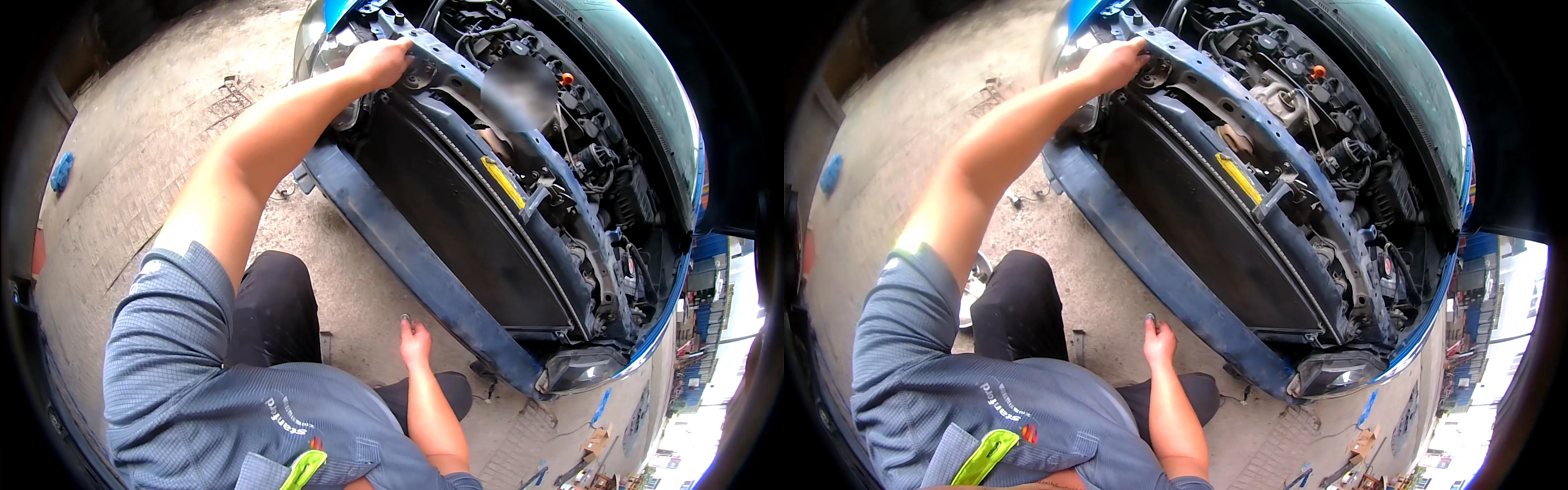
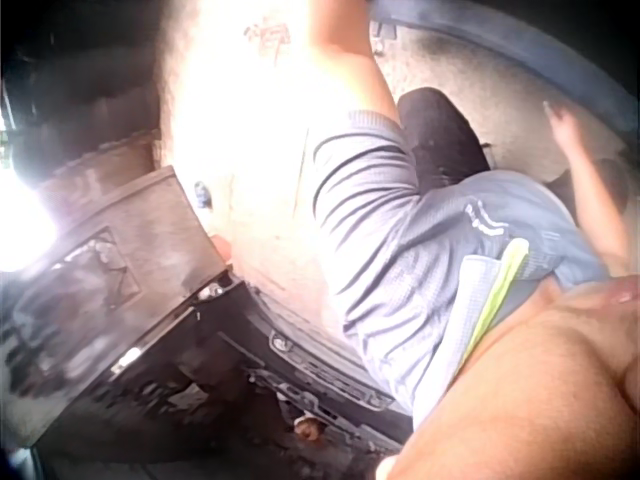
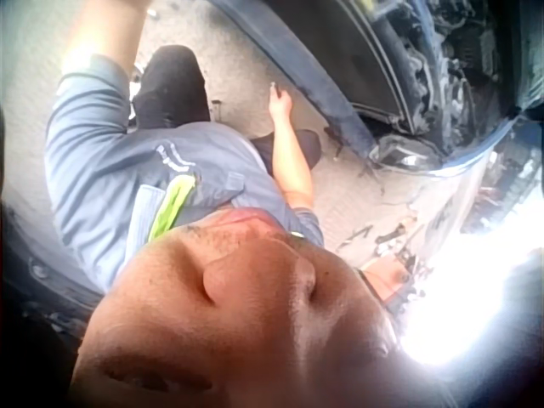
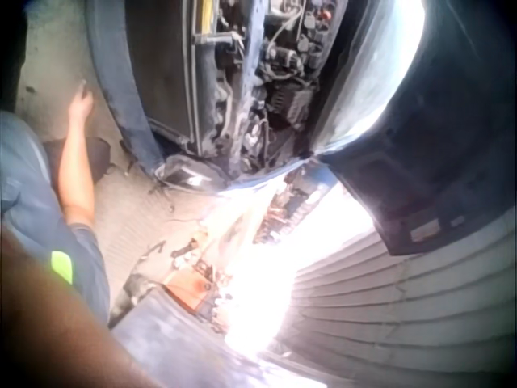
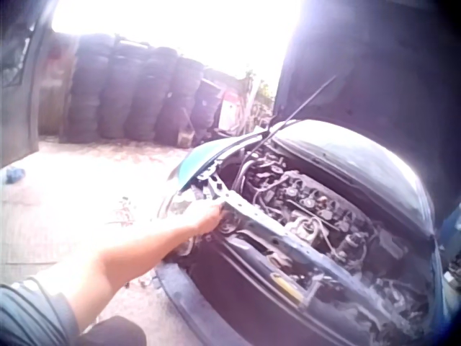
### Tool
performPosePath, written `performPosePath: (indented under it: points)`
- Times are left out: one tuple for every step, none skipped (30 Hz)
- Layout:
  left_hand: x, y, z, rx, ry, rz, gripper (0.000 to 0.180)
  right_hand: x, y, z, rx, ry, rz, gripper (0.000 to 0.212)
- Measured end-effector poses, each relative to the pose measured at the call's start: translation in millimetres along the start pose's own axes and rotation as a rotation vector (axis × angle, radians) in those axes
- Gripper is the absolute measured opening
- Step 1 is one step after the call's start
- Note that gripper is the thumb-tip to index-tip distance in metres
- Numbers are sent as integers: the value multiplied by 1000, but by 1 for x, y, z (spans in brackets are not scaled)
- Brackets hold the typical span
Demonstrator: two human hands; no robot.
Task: The person uses a socket wrench to loosen and remove bolts from the front bumper area of a blue car. They then use a screwdriver to pry and detach parts of the bumper cover near the headlight. The person removes several fasteners and places them into a metal bowl on the floor.
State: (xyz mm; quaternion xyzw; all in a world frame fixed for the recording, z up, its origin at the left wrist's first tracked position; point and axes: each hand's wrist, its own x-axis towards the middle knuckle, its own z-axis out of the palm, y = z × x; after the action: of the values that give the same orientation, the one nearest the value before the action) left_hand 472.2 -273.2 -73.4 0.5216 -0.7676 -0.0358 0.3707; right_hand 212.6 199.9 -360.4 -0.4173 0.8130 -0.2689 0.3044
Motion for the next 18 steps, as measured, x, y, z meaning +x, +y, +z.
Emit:
performPosePath:
  points:
    - [4,-1,3,-149,35,-52,33,-1,-1,0,-4,-1,0,36]
    - [7,-4,5,-297,70,-104,34,-1,-2,1,-7,-3,-1,36]
    - [17,-8,2,-734,-269,-575,35,-1,-3,1,-11,-5,-1,36]
    - [16,-3,3,-829,-279,-634,34,-2,-4,0,-20,-3,2,36]
    - [15,2,2,-925,-289,-693,32,-3,-4,-2,-30,-1,4,36]
    - [13,4,2,-1020,-298,-753,32,-4,-4,-3,-39,0,6,36]
    - [14,-5,0,-960,-331,-696,35,-4,-6,-3,-47,-3,1,36]
    - [12,-8,3,-789,-196,-564,36,-4,-8,-3,-56,-7,-4,36]
    - [10,-11,8,-614,-63,-433,38,-4,-10,-3,-64,-12,-9,36]
    - [6,-10,10,-441,59,-300,41,-4,-9,-3,-60,-16,-2,36]
    - [3,-2,2,-330,-3,-201,43,-5,-7,-4,-54,-13,12,36]
    - [-2,7,-4,-215,-22,-133,42,-6,-5,-5,-48,-9,25,36]
    - [-8,14,-13,-94,-35,-68,41,-5,-4,-5,-53,-10,26,35]
    - [-10,18,-16,26,-48,-3,40,-5,-3,-5,-58,-10,28,35]
    - [-9,20,-15,23,-80,-13,35,-6,-1,-5,-63,-9,32,35]
    - [-9,12,-13,-37,-34,-51,34,-5,-3,-3,-61,-16,28,35]
    - [-7,3,-5,-100,11,-87,34,-4,-5,-1,-58,-19,27,35]
    - [-1,-7,2,-163,56,-122,34,-3,-7,0,-55,-23,27,35]
